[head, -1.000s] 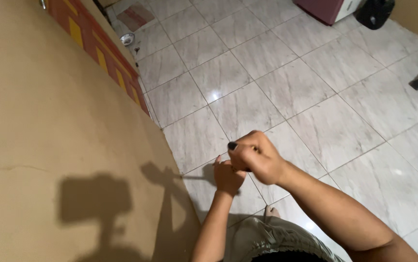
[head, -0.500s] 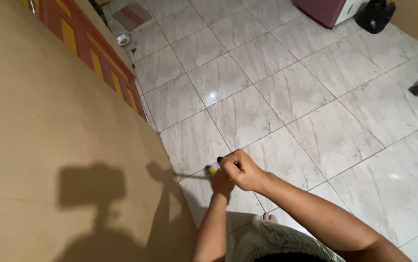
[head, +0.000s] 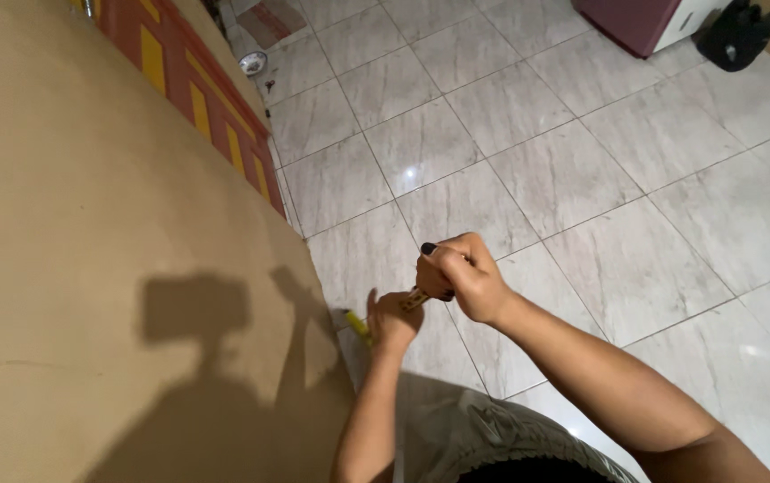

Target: The person sweeps the floor with a broom, moving around a room and gathering dirt from the baseboards and corners.

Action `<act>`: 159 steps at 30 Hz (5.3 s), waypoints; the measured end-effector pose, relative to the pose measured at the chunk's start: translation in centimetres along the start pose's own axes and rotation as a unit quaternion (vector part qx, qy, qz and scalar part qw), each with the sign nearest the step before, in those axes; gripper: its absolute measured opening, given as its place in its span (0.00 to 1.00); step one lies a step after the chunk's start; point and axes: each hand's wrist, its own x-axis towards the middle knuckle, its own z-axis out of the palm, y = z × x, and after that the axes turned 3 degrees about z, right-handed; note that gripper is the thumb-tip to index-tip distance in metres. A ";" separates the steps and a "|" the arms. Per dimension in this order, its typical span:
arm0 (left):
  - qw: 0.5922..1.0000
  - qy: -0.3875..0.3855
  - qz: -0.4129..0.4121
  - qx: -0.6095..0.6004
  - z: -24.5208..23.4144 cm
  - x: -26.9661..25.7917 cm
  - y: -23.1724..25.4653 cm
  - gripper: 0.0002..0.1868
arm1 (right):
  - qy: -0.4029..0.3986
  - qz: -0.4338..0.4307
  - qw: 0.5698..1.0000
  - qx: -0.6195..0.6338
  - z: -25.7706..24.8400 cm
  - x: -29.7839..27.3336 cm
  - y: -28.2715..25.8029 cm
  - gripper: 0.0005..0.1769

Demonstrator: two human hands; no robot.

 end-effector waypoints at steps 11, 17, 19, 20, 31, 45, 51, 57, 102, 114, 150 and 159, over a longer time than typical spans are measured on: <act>0.993 -0.109 0.023 0.050 9.2 4.9 -6.6 0.14 | 0.047 0.056 0.969 -0.237 -0.8 2.4 6.4 0.21; 0.921 0.042 0.160 -0.352 5.5 7.9 -0.8 0.13 | 0.017 0.029 0.940 -0.339 1.4 5.9 1.2 0.20; 0.904 0.037 0.160 -0.395 2.9 8.5 0.7 0.12 | 0.022 0.015 0.946 -0.324 1.8 7.0 -0.5 0.19; 0.911 0.060 0.191 -0.362 1.8 8.9 1.0 0.12 | 0.023 0.008 0.948 -0.316 1.8 7.6 -1.1 0.19; 0.988 -0.139 0.004 0.069 0.1 11.4 -8.5 0.18 | 0.088 -0.004 0.996 -0.034 -2.1 10.9 7.7 0.26; 0.915 0.010 0.161 -0.370 2.3 14.6 -5.0 0.12 | 0.043 0.020 0.944 -0.327 3.3 14.2 2.4 0.19; 0.977 -0.007 0.202 -0.070 -3.7 15.8 -4.6 0.10 | 0.099 -0.031 0.982 -0.158 1.6 14.5 1.3 0.22; 0.989 -0.135 0.051 0.008 -2.4 17.6 -9.4 0.18 | 0.129 -0.049 0.988 -0.062 -1.9 15.0 7.9 0.24; 0.925 -0.001 0.211 -0.316 -0.8 28.2 -7.9 0.12 | 0.056 -0.022 0.955 -0.291 -1.6 26.3 2.7 0.20; 0.987 -0.162 -0.010 -0.007 1.2 33.9 -13.5 0.17 | 0.118 0.001 0.989 -0.091 -11.5 27.4 13.3 0.24; 0.811 -0.177 0.100 -0.549 11.8 46.6 -10.7 0.17 | 0.123 0.101 0.912 -0.377 -13.2 39.5 7.5 0.23; 0.933 -0.045 0.340 -0.110 -1.0 51.1 -8.3 0.11 | 0.201 -0.026 0.943 -0.265 -14.1 43.4 4.0 0.23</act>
